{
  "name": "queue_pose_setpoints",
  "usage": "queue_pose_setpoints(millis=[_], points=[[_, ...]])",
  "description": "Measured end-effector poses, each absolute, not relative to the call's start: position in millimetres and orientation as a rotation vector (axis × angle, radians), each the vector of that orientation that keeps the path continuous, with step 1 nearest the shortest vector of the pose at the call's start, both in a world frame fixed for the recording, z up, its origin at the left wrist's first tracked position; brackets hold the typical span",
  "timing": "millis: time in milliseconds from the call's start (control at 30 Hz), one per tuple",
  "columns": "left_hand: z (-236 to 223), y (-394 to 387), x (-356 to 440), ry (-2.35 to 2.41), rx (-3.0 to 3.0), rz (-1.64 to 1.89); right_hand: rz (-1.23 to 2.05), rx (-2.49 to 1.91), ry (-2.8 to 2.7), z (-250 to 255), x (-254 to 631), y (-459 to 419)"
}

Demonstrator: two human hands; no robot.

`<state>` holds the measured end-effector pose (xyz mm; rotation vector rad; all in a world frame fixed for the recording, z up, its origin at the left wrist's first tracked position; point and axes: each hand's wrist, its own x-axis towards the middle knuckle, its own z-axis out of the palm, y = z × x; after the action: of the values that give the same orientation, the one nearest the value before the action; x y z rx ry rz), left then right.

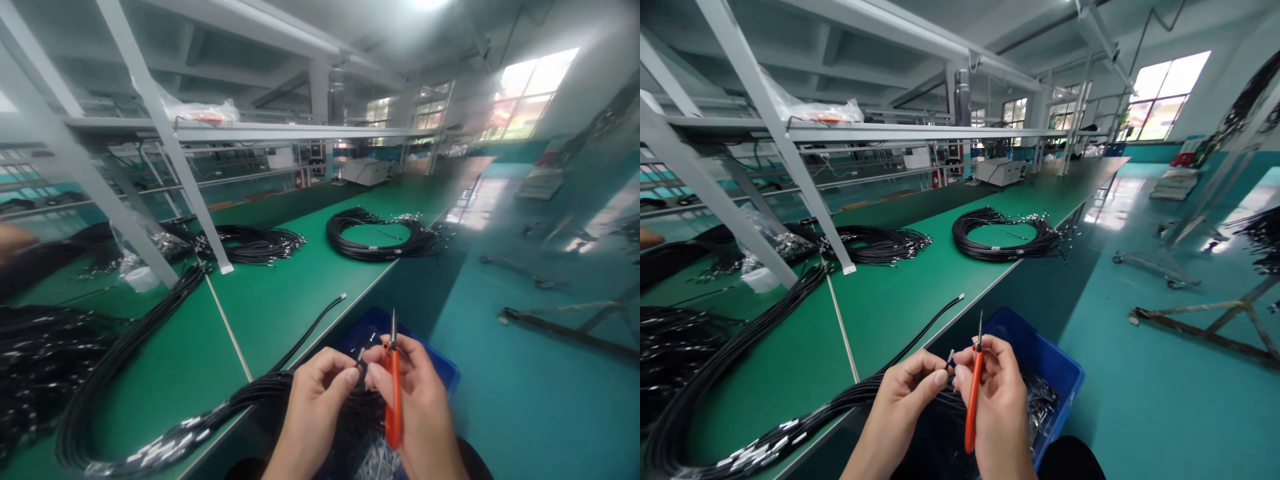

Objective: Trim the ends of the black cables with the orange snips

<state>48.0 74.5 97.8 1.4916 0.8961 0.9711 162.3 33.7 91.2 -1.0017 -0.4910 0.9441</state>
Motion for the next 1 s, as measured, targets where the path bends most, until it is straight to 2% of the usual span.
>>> queue_pose_setpoints(millis=[433, 700, 1000], points=[[95, 72, 50, 0.951, 1.579, 0.946, 0.947, -0.995, -0.515, 101, 164, 34], [90, 66, 55, 1.115, 1.76, 0.934, 0.789, -1.185, -0.607, 92, 162, 37], [90, 69, 49, 0.92, 1.549, 0.892, 1.3, -0.792, -0.38, 94, 161, 38]])
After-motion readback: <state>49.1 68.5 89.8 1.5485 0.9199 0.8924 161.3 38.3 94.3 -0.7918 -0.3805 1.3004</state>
